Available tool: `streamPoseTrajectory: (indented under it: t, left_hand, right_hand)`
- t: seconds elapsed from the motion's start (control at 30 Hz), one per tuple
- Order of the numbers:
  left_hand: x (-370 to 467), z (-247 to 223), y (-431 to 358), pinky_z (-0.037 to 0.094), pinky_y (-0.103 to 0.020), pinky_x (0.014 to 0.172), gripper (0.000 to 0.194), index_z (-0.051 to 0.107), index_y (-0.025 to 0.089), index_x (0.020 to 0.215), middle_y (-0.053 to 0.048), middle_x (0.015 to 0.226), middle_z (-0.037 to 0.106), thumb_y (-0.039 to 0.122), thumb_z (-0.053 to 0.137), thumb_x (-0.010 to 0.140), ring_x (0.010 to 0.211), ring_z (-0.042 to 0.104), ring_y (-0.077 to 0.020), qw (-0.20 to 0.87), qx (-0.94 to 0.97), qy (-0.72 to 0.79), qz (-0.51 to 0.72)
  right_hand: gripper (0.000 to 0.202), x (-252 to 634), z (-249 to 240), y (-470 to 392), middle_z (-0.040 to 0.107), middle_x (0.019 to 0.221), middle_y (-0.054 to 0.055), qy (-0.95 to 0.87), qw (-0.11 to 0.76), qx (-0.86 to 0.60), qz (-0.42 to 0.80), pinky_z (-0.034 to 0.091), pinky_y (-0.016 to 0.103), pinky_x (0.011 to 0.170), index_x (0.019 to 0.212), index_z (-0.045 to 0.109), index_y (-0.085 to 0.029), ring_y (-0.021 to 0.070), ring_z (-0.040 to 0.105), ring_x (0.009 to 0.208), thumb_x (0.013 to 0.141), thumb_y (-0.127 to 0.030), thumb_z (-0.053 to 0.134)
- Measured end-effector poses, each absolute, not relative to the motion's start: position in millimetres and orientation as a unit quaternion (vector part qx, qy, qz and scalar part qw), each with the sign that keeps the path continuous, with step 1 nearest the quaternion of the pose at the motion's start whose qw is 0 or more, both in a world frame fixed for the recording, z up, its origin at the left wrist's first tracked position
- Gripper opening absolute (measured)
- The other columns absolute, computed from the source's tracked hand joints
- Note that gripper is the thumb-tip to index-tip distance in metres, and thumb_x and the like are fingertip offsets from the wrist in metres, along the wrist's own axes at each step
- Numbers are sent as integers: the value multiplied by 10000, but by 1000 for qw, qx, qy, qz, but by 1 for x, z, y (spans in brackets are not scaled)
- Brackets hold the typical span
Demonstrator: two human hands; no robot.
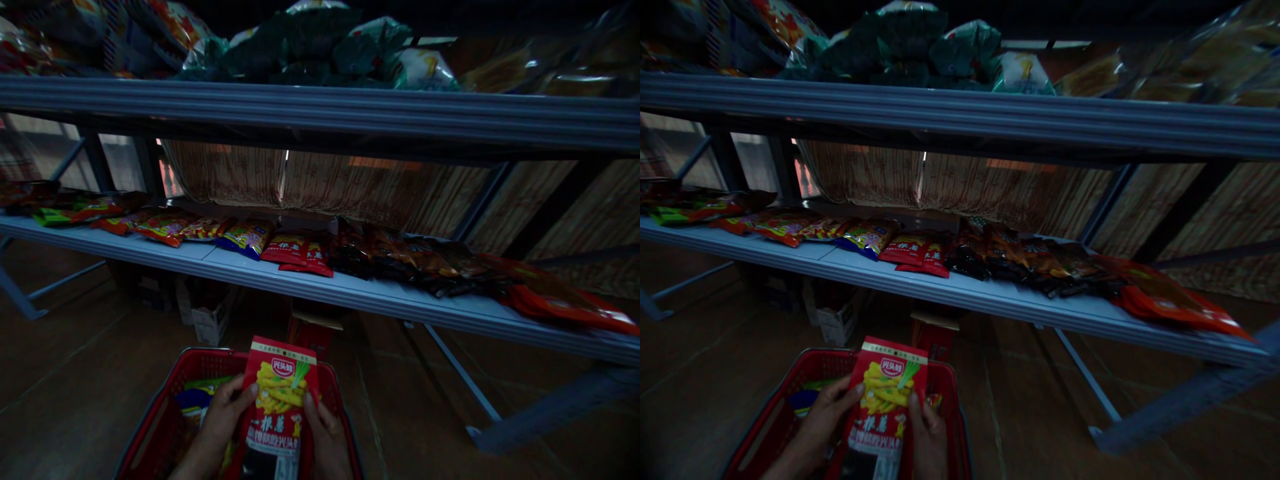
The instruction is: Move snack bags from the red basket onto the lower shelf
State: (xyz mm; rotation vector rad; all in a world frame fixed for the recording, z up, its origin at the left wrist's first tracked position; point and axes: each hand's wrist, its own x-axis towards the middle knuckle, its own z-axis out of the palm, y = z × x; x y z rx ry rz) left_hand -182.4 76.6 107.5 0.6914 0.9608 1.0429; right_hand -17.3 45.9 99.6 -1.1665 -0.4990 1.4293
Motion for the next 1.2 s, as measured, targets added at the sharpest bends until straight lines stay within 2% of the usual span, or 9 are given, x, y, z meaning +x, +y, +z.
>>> streamPoseTrajectory:
  t: [0.33,0.57,0.7,0.8,0.87,0.93,1.03,1.1,1.2]
  left_hand:
    - [-177,118,68,535,-338,651,379,667,136,905,-83,781,729,324,757,588,730,682,-249,736,236,419,477]
    - [-177,119,66,527,-346,745,394,648,139,931,-95,877,725,302,759,590,825,674,-260,743,209,428,470]
    - [-176,118,64,516,-374,761,355,642,116,917,-123,855,724,314,730,635,832,672,-279,755,224,418,452]
    - [-175,120,64,513,-391,764,373,637,113,888,-132,822,726,316,755,598,807,676,-294,757,205,430,447]
    - [-175,121,64,512,-391,768,396,631,117,865,-130,804,728,312,782,555,800,677,-300,761,184,432,448]
    - [-175,123,64,512,-396,773,404,624,122,849,-123,789,729,300,796,530,805,676,-307,766,164,429,449]
    - [-175,125,64,517,-423,758,425,620,129,874,-118,785,730,291,798,523,823,669,-326,776,141,427,442]
    - [-175,126,64,521,-431,747,449,617,138,907,-113,803,731,296,794,526,842,664,-330,784,132,423,435]
    - [-176,127,66,526,-435,728,442,610,144,908,-113,819,729,295,788,532,850,662,-331,785,126,425,434]
  right_hand:
    - [469,-17,92,45,735,741,73,-199,573,-505,614,547,354,637,877,681,-132,262,678,717,573,-486,726]
    - [454,-8,88,46,737,784,87,-255,567,-483,617,536,362,689,935,675,-135,247,676,743,636,-476,689]
    - [455,-11,93,44,737,803,89,-290,548,-469,629,525,372,726,940,681,-139,241,675,736,645,-485,678]
    - [464,-15,99,42,735,839,97,-317,533,-460,635,524,367,731,933,685,-136,249,670,768,651,-503,661]
    - [479,-12,105,42,727,888,100,-345,534,-471,612,522,350,742,959,675,-139,250,663,809,666,-516,639]
    - [547,-1,112,43,718,928,89,-367,551,-509,550,520,320,750,1089,610,-162,237,657,841,674,-518,629]
    - [743,22,125,44,707,967,67,-360,593,-575,434,517,297,761,1325,349,-211,214,651,873,702,-532,594]
    - [771,35,132,43,699,997,64,-349,607,-595,395,517,309,771,1363,260,-228,212,650,883,726,-547,556]
    - [685,36,133,42,707,985,70,-347,601,-608,386,520,312,756,1277,431,-226,230,653,867,697,-560,577]
